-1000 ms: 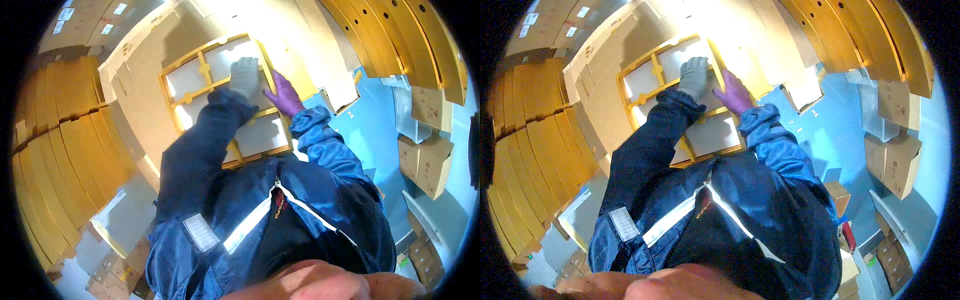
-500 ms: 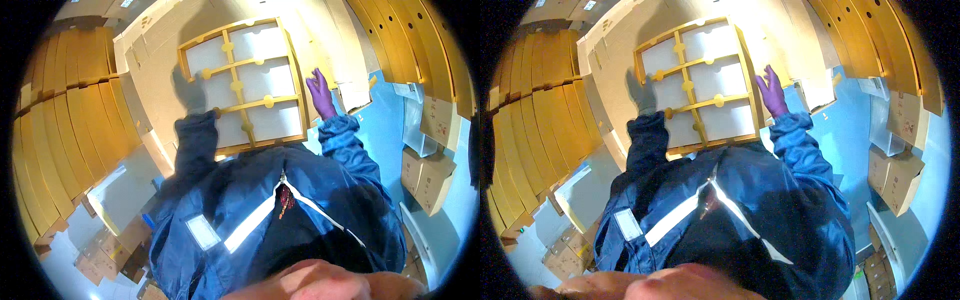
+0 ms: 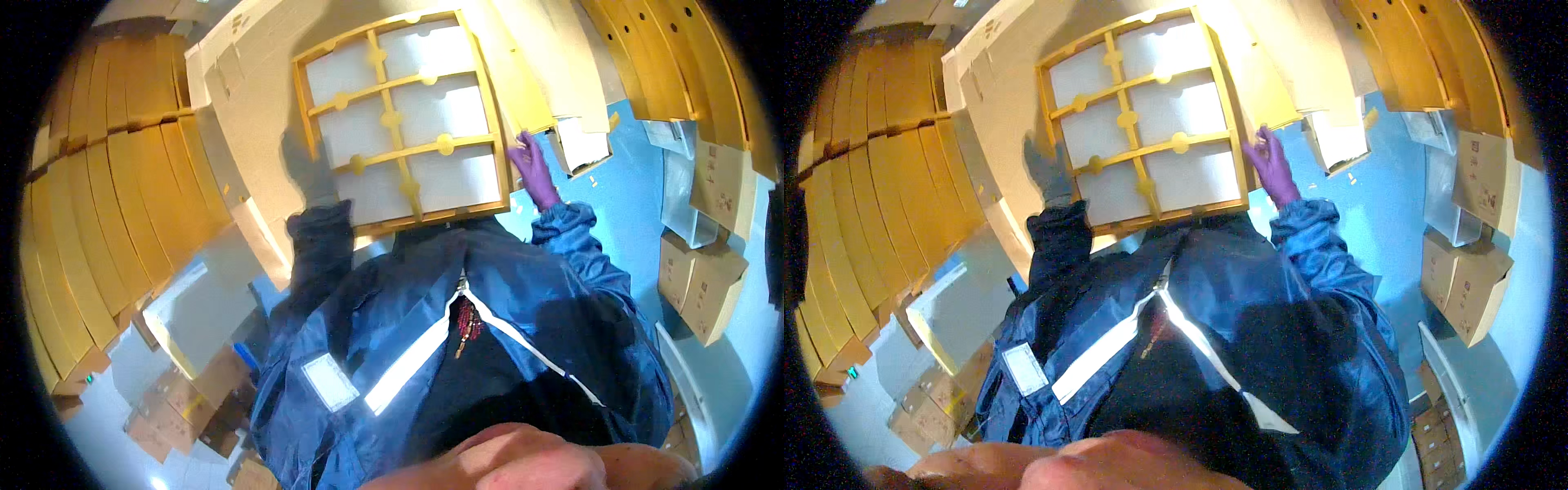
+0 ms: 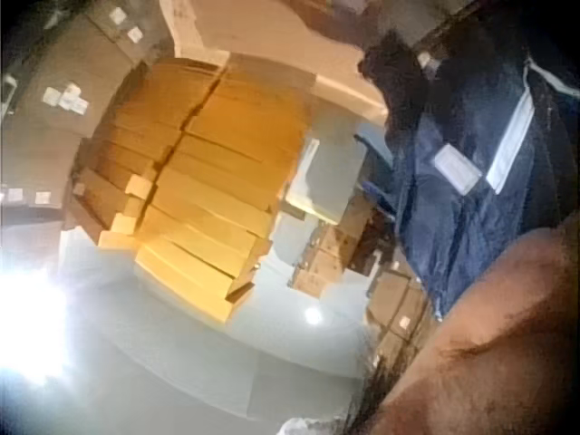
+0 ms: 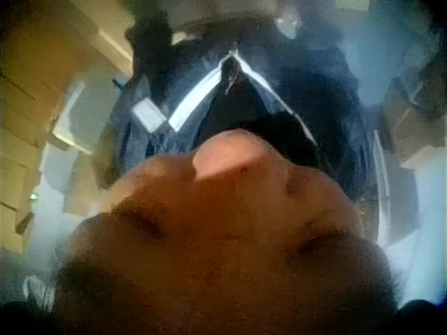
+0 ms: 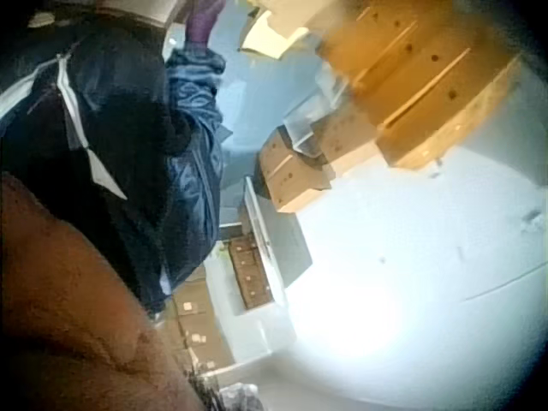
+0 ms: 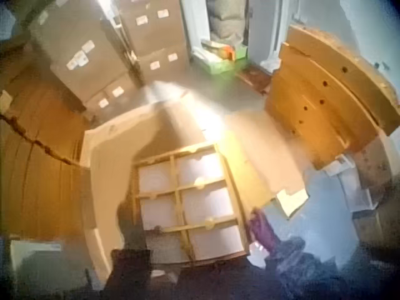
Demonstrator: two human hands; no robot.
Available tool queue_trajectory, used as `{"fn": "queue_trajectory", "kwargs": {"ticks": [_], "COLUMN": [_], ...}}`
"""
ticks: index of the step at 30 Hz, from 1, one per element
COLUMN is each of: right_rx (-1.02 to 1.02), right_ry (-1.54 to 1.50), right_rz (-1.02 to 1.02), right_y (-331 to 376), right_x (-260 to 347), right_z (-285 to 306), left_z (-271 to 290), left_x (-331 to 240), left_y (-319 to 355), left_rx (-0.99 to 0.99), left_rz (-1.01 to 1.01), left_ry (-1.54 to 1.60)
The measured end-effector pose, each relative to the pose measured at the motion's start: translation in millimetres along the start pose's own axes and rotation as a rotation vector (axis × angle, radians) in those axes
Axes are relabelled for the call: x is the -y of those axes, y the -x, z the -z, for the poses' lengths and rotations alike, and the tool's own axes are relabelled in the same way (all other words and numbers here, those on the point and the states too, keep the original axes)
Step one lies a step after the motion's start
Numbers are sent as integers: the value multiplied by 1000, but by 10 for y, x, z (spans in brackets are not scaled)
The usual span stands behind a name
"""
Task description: The person assembles a cardboard frame by inserting yellow plastic dividers into a white board and then placing a brown cardboard sheet on top. They repeat this process with another frame, handling the components by hand.
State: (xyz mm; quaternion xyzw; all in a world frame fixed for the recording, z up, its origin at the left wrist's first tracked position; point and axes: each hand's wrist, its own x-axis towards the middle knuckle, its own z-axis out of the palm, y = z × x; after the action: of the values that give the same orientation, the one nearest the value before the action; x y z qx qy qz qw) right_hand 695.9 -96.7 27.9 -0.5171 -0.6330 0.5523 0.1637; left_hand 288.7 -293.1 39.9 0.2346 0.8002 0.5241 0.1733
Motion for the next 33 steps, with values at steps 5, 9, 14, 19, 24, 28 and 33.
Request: {"fn": "queue_trajectory", "kwargs": {"ticks": [5, 9, 14, 19, 24, 28, 33], "right_rx": [189, 390, 301, 31, -764, -925, -779], "right_ry": [203, -41, -31, -318, -531, -403, -561], "right_rz": [-91, 121, 351, 691, 1080, 918, 585], "right_y": [607, 766, 765, 594, 941, 1194, 1463], "right_x": [-468, 102, 1403, 2792, 3249, 2970, 2121], "right_z": [-246, -157, 343, 1453, 3071, 3342, 3122], "left_z": [283, 572, 859, 239, -1092, -2372, -4008], "left_x": [492, -744, -832, -2489, -4314, -5510, -6144], "left_y": [403, 693, 549, 77, -216, -50, 80], "left_rx": [326, 370, 445, 595, 882, 958, 767], "left_rz": [689, 915, 506, 353, -173, -183, -865], "left_ry": [241, 502, 443, 902, 998, 1106, 523]}}
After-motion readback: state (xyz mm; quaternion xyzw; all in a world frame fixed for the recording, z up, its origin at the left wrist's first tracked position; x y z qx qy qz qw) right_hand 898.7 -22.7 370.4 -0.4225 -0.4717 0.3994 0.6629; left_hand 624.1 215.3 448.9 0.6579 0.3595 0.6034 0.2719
